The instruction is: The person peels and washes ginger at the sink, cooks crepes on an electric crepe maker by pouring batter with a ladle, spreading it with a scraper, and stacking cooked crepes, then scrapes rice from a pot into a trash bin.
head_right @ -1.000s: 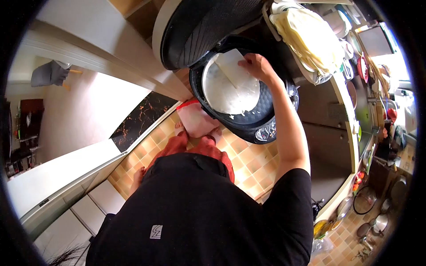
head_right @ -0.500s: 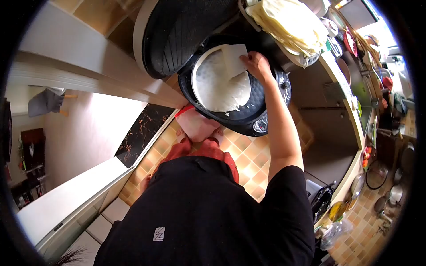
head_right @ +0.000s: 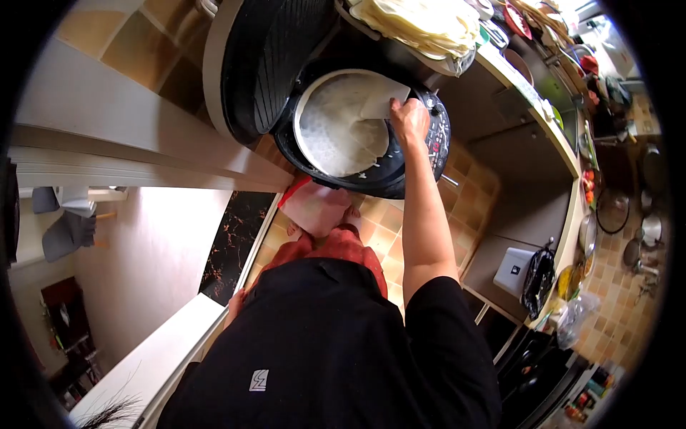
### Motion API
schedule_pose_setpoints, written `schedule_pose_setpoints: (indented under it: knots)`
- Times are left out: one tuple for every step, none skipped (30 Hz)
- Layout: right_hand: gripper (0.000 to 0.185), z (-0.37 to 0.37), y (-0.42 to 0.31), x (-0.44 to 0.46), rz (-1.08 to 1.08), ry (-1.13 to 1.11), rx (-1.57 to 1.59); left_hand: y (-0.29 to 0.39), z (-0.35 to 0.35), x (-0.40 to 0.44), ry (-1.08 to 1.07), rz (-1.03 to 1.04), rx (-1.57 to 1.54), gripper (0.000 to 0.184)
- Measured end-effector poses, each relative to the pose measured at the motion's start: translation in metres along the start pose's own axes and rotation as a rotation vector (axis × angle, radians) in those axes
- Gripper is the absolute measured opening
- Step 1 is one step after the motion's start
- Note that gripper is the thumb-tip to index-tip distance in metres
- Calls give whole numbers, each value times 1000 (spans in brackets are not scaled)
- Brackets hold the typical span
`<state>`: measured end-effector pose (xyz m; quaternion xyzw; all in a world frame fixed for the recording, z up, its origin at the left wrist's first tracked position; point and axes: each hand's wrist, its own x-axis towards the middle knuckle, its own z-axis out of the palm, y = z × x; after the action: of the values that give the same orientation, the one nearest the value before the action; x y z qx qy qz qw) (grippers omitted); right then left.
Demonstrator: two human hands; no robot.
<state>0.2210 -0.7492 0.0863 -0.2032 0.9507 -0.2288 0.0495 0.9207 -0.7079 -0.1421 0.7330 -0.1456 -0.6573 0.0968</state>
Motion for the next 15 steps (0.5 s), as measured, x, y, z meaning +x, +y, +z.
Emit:
schedule_pose_setpoints:
  knots:
    - [49, -4, 0, -6, 17, -4, -4, 9, -2, 4, -31, -25, -34, 49]
    - [49, -4, 1, -9, 48, 21, -15, 16, -4, 7, -41, -13, -28, 49]
    - [49, -4, 4, -13, 79, 45, -27, 22, -7, 9, -52, -1, -22, 49]
    - [49, -4, 6, -17, 111, 70, -39, 30, -9, 9, -64, 10, -15, 48]
    - [48, -6, 7, -21, 130, 77, -57, 40, -11, 9, -92, 22, -9, 50]
    - [48, -6, 10, -24, 140, 86, -64, 49, -13, 9, -89, 16, -4, 50]
    - [48, -4, 13, -28, 150, 96, -71, 59, -13, 8, -87, 10, 2, 51]
    - [48, -3, 16, -32, 159, 106, -78, 68, -13, 9, -85, 5, 6, 52]
    - [48, -2, 21, -36, 172, 109, -69, 74, -17, 13, -118, 19, -6, 53]
    - [47, -5, 18, -45, 187, 145, -88, 81, -19, 17, -124, 23, -14, 53]
    - [47, -8, 15, -55, 202, 180, -108, 87, -21, 21, -129, 26, -24, 52]
    - [47, -10, 12, -61, 216, 213, -128, 93, -22, 25, -134, 29, -34, 52]
    - [48, -6, 15, -66, 187, 319, -169, 99, -23, 31, -132, 22, -34, 52]
    - [47, -7, 20, -69, 203, 287, -91, 104, -24, 36, -140, 25, -37, 52]
    - [47, -8, 26, -74, 217, 255, -12, 108, -26, 41, -147, 27, -42, 52]
